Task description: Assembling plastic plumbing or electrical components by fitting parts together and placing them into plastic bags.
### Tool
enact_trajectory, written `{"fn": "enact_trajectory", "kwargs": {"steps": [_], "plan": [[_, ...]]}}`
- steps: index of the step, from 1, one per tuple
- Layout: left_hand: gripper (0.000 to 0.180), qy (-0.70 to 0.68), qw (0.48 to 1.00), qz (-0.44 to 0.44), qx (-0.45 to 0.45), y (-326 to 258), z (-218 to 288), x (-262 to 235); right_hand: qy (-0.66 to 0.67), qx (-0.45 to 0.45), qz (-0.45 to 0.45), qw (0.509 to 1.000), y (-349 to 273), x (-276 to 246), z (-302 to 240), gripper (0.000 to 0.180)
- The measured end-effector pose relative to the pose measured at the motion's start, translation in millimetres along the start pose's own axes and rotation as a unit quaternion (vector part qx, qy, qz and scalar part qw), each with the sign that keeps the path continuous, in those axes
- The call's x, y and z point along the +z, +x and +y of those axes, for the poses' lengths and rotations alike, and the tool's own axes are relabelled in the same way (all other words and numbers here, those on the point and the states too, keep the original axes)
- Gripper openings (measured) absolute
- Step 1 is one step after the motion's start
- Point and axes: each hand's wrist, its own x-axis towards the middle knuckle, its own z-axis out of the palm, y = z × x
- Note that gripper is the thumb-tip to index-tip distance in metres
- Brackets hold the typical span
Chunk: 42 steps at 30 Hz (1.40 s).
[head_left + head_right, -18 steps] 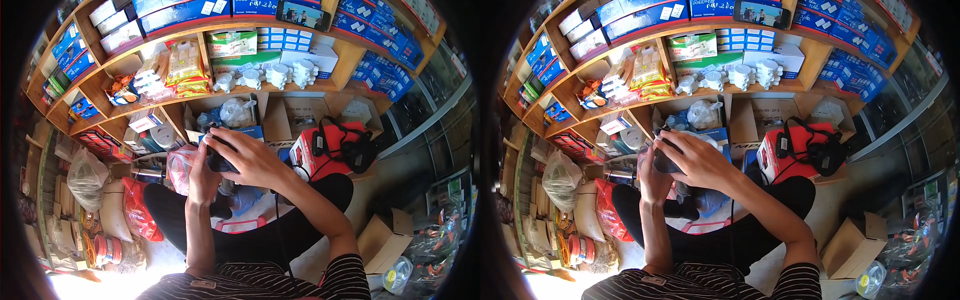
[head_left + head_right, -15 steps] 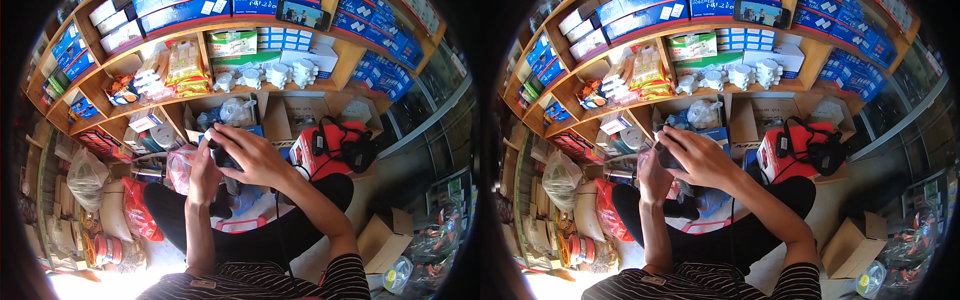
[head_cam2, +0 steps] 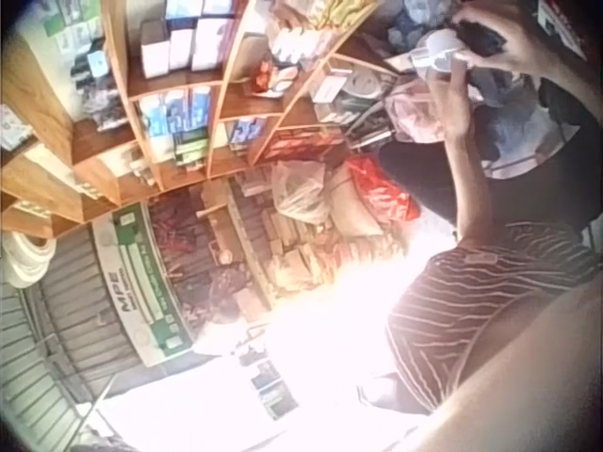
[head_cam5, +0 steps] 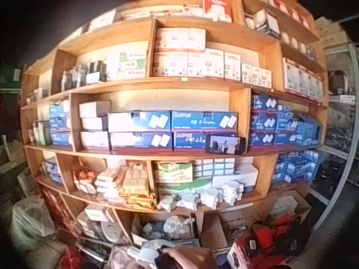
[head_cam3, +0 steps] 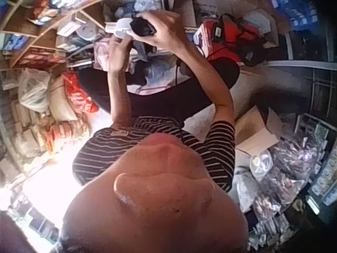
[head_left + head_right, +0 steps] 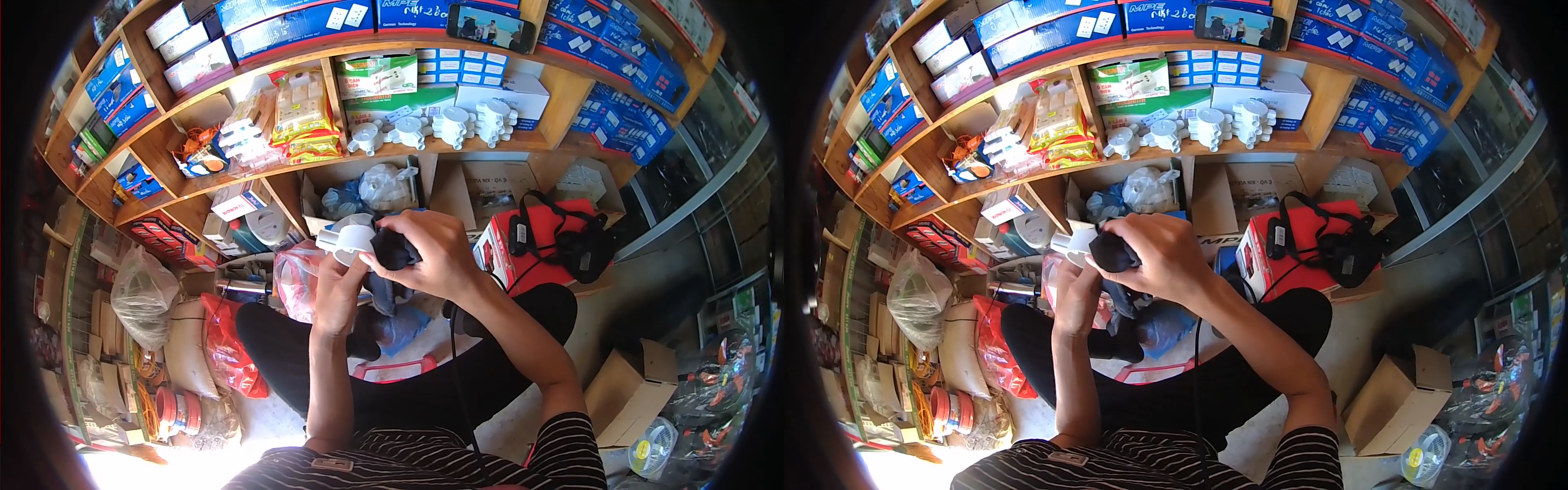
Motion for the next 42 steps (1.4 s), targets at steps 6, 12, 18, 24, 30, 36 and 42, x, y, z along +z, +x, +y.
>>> {"fn": "enact_trajectory", "kwargs": {"steps": [6,12,18,24,30,36,42], "plan": [[0.023,0.048,0.998,0.049,0.011,0.4,12.8,19.7,-0.052,0.035,-0.004,0.998,-3.7,-4.7,3.6,0.033],[0.024,0.075,0.993,0.036,-0.083,-1.0,-0.9,-2.9,0.109,0.131,-0.026,0.985,3.2,-6.7,-4.6,0.029],[0.028,-0.065,0.991,0.085,-0.076,-8.4,-2.0,16.2,0.253,0.187,-0.170,0.934,-3.5,13.1,-8.7,0.056],[0.038,-0.108,0.987,0.122,-0.014,-4.4,-11.4,3.8,0.102,0.096,-0.111,0.984,-4.4,24.5,-18.2,0.044],[0.032,-0.198,0.966,0.166,0.016,4.6,-3.6,-9.1,0.046,0.030,-0.134,0.989,-18.1,31.6,-24.3,0.052],[0.031,-0.210,0.960,0.185,0.024,9.8,3.7,-18.2,0.103,0.028,-0.120,0.987,-32.0,44.6,-25.7,0.045],[0.020,-0.166,0.963,0.209,-0.031,6.8,14.0,1.0,0.119,0.104,0.009,0.987,-6.3,8.8,-21.2,0.022]]}}
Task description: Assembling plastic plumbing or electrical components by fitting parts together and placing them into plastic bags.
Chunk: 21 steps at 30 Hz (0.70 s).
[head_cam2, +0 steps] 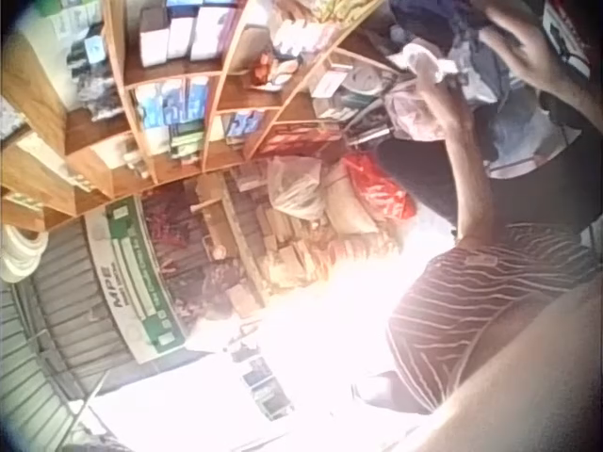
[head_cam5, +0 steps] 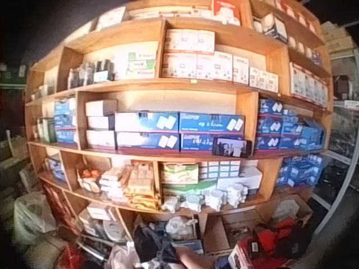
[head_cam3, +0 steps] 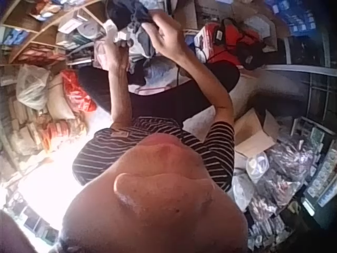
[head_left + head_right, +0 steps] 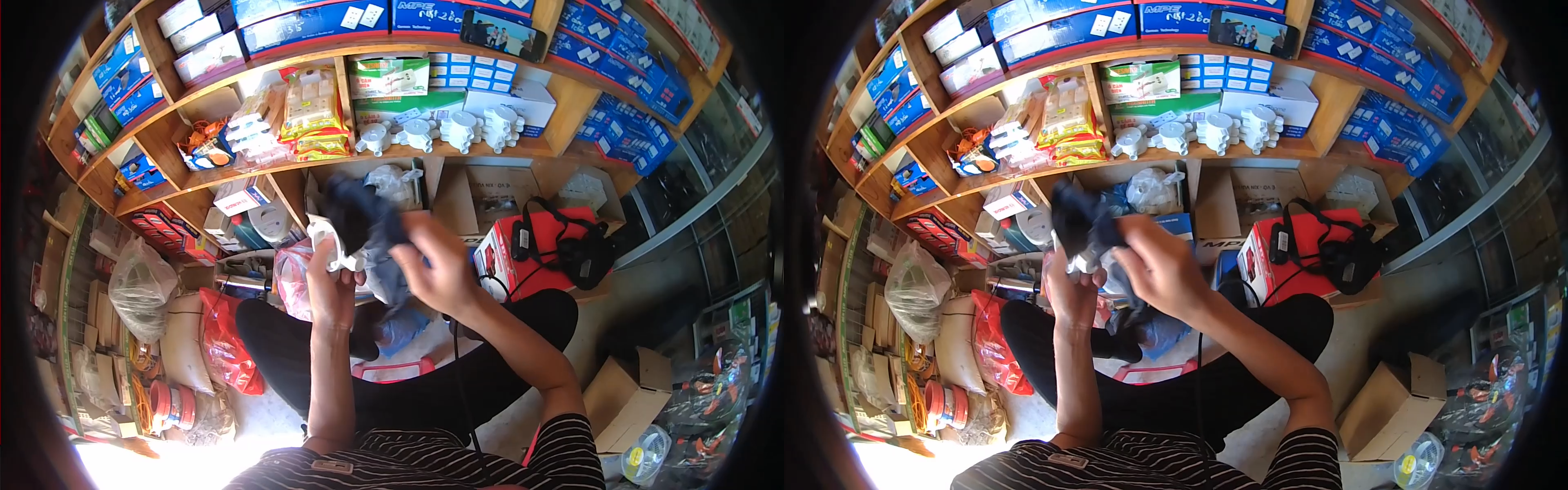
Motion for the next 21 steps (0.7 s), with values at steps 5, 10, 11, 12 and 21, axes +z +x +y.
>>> {"fn": "enact_trajectory", "kwargs": {"steps": [5,10,11,12,21], "plan": [[0.019,0.079,0.989,-0.111,-0.052,3.7,-11.1,-25.6,0.012,0.004,-0.039,0.999,19.6,-10.6,-13.1,0.035],[0.028,0.029,0.992,-0.118,-0.032,-18.3,-15.5,-7.4,0.047,0.084,-0.156,0.983,4.5,11.3,-13.7,0.047],[0.030,-0.005,0.995,-0.097,-0.015,-15.5,-16.4,-9.8,0.060,0.105,-0.156,0.980,4.3,15.0,-15.9,0.047],[0.031,-0.009,0.993,-0.114,-0.001,-14.0,-15.3,-9.1,0.055,0.096,-0.148,0.983,4.1,14.7,-17.6,0.046],[0.041,-0.125,0.978,-0.156,0.053,4.8,-16.6,-24.2,-0.080,-0.085,-0.131,0.984,-7.0,24.4,-21.1,0.051]]}}
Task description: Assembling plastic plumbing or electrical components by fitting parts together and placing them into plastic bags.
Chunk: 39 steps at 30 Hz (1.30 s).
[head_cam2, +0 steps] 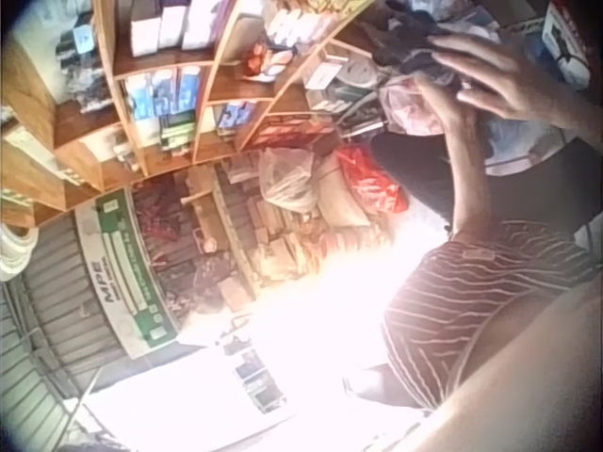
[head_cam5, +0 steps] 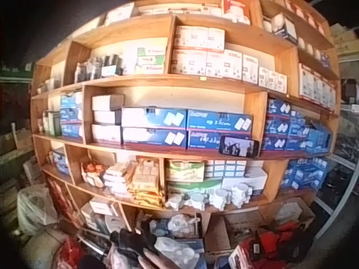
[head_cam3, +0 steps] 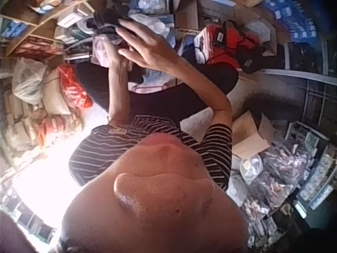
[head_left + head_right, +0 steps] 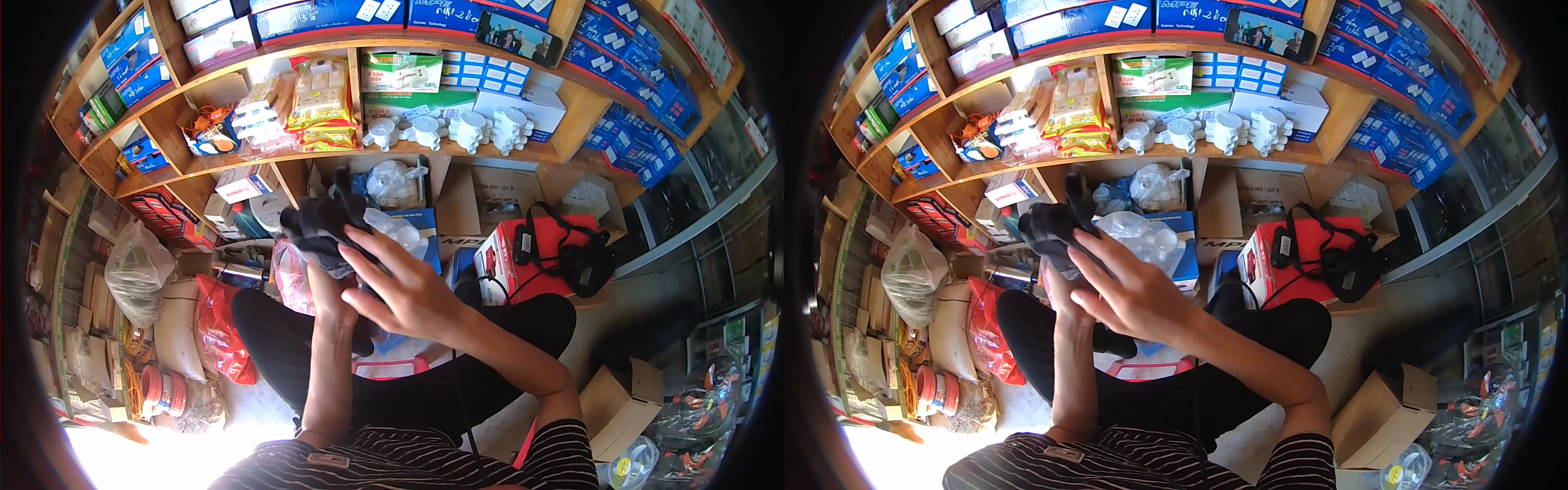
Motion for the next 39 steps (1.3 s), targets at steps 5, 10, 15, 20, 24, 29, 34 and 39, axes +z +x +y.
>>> {"fn": "enact_trajectory", "kwargs": {"steps": [5,10,15,20,24,29,34,39], "plan": [[0.044,0.116,0.991,0.068,-0.013,4.2,6.5,-8.8,-0.039,0.004,0.022,0.999,-0.2,4.8,14.1,0.045],[0.053,0.022,0.987,-0.130,-0.091,3.2,17.3,19.8,-0.008,0.049,0.108,0.993,-0.8,-9.5,25.7,0.041],[0.071,0.079,0.989,-0.121,-0.031,4.6,-0.3,18.2,0.056,0.089,0.157,0.982,0.1,-12.9,28.6,0.035],[0.101,0.089,0.986,-0.138,0.004,4.4,-1.6,19.8,0.173,0.191,0.173,0.951,-1.4,-8.4,23.7,0.036],[0.100,0.139,0.978,-0.154,0.035,10.4,1.6,12.1,0.174,0.221,0.144,0.949,-1.1,-13.2,19.3,0.036],[0.087,0.116,0.989,-0.070,-0.064,15.1,4.9,-19.6,0.173,0.196,0.112,0.959,0.8,-24.4,12.3,0.032],[0.076,0.146,0.979,-0.071,-0.125,12.0,4.4,-37.2,0.330,0.266,0.184,0.887,10.7,-28.3,-6.2,0.021],[0.069,0.175,0.970,-0.088,-0.142,-1.0,-12.7,-6.5,0.033,0.124,0.160,0.979,5.3,-21.0,16.6,0.015]]}}
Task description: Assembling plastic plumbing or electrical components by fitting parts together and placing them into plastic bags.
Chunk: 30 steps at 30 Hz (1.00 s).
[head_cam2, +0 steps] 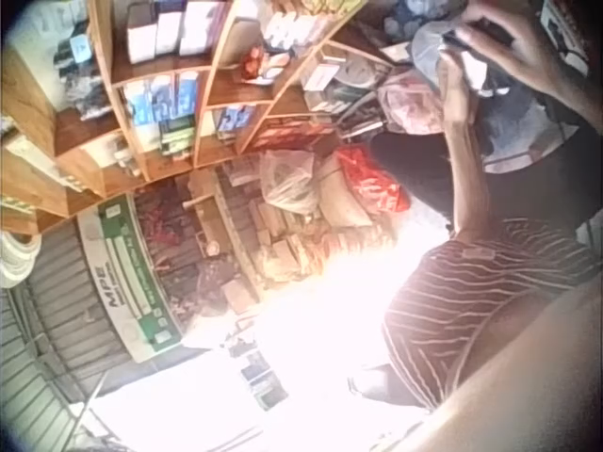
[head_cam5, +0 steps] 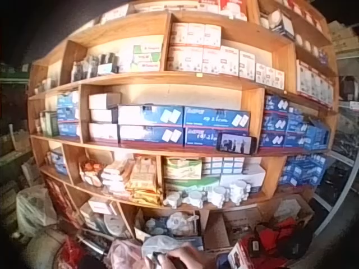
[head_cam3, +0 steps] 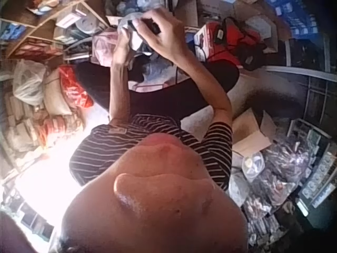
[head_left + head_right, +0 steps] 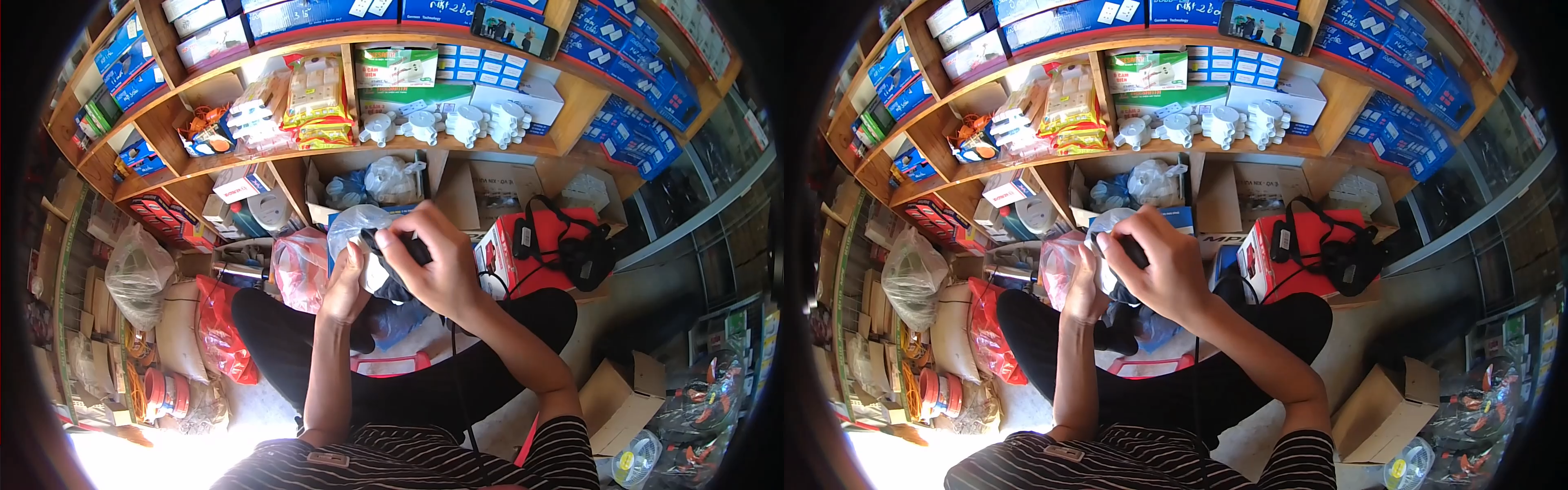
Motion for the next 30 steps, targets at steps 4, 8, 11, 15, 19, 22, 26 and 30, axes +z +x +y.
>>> {"fn": "enact_trajectory", "kwargs": {"steps": [4,8,11,15,19,22,26,30], "plan": [[0.045,0.041,0.997,-0.067,-0.024,-1.1,3.1,-20.4,0.080,0.089,-0.033,0.992,-3.4,1.1,7.2,0.018],[0.046,0.067,0.986,-0.140,-0.062,-6.6,3.2,-32.8,0.132,0.140,-0.013,0.981,0.3,-0.4,1.2,0.019],[0.053,0.044,0.989,-0.135,-0.029,-10.1,-3.1,-19.4,0.066,0.081,-0.062,0.993,-0.8,4.8,-1.1,0.019],[0.065,-0.073,0.993,-0.088,-0.001,-10.4,-1.4,-5.3,0.113,0.030,-0.139,0.983,-0.2,3.6,0.6,0.015],[0.074,-0.075,0.995,-0.071,-0.017,-11.6,0.3,-12.3,0.160,0.081,-0.126,0.976,-1.4,6.4,-6.3,0.019],[0.096,-0.038,0.989,-0.140,-0.041,-16.2,3.7,-13.3,0.102,-0.020,-0.129,0.986,-2.4,4.2,1.9,0.024],[0.099,-0.071,0.987,-0.136,-0.053,-20.1,-3.0,-5.4,0.109,0.019,-0.140,0.984,-3.6,-0.2,5.7,0.023],[0.081,-0.035,0.995,-0.092,0.008,-12.6,-5.1,-2.2,0.140,-0.002,-0.255,0.957,4.4,-11.2,9.2,0.053]]}}
